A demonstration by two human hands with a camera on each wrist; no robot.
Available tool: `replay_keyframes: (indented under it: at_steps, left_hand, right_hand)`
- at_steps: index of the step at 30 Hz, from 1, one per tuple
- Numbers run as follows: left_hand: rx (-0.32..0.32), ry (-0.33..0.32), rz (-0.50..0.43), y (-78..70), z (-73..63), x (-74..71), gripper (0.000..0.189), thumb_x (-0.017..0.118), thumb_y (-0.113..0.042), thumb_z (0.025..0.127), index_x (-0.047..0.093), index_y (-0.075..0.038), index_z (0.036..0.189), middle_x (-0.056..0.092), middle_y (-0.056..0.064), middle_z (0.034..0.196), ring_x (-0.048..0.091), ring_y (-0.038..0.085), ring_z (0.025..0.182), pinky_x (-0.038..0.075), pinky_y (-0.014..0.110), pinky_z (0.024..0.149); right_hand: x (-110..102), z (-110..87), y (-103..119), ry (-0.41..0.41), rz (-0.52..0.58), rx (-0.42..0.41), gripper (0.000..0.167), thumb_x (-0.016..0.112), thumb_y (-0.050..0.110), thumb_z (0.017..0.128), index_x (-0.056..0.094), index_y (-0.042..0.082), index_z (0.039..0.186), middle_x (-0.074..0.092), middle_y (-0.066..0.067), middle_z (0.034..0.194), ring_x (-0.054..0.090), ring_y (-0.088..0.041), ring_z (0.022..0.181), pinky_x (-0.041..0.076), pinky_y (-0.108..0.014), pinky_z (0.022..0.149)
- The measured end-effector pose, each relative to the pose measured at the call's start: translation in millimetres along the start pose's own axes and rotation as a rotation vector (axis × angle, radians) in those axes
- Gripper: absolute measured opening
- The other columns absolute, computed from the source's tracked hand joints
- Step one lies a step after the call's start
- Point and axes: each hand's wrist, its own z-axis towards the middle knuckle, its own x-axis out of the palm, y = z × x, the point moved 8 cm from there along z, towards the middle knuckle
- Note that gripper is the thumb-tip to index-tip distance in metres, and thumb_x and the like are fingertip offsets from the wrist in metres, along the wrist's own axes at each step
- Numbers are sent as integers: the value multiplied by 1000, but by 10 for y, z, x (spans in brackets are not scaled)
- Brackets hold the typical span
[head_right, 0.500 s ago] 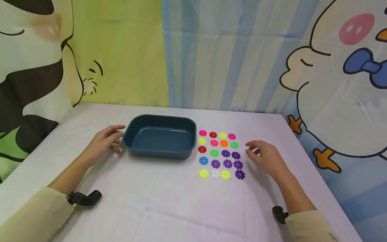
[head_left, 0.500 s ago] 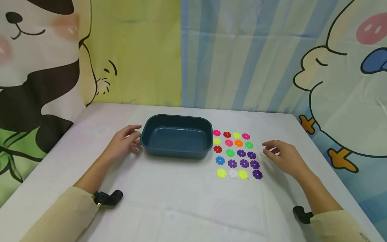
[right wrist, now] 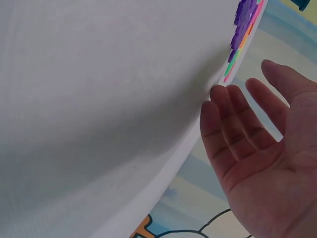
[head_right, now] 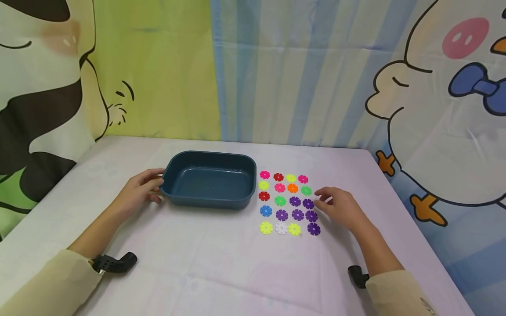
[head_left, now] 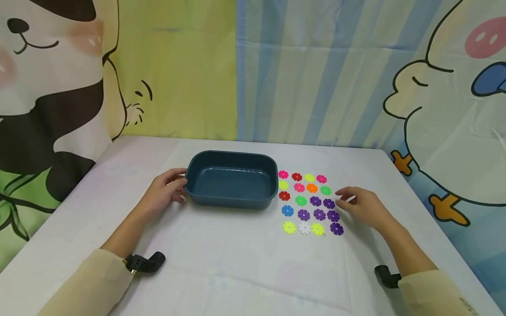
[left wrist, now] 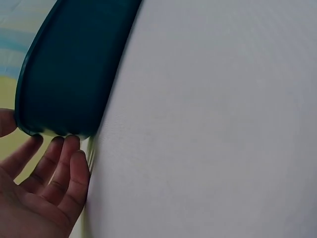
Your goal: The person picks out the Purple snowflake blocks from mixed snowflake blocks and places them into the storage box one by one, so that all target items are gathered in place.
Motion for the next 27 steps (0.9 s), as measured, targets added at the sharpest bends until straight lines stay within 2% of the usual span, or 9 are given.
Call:
replay_keyframes:
  at_steps: [6,10,18,27]
  left_hand:
    - [-4,-13,-45,33,-11,1,53,51,-27,109,41,-3,156,54,30,140,67,5,87,60,24,73]
    - [-8,-26,-77,39,-15,15,53,52,-26,109,42,-3,156,54,30,140,67,3,85,59,23,73]
    - [-24,-15,-79,55,-22,23,54,51,-29,109,41,-6,157,54,29,142,68,4,88,59,22,76]
    - [-38,-3,-79,81,-30,23,55,50,-32,110,39,-7,159,54,29,143,69,6,90,58,21,78]
  right_hand:
    - [78,38,-26,53,34,17,45,72,31,97,66,4,132,68,-19,116,63,-34,104,60,-45,86]
    - [111,59,-26,65,42,21,43,72,30,96,67,4,130,67,-18,112,61,-32,102,59,-42,84]
    - [152,101,17,63,-11,15,35,76,28,93,72,6,120,64,-16,106,59,-28,95,58,-41,82]
    - [170,114,19,26,-14,13,33,77,22,93,67,3,118,62,-19,110,58,-30,97,59,-45,87]
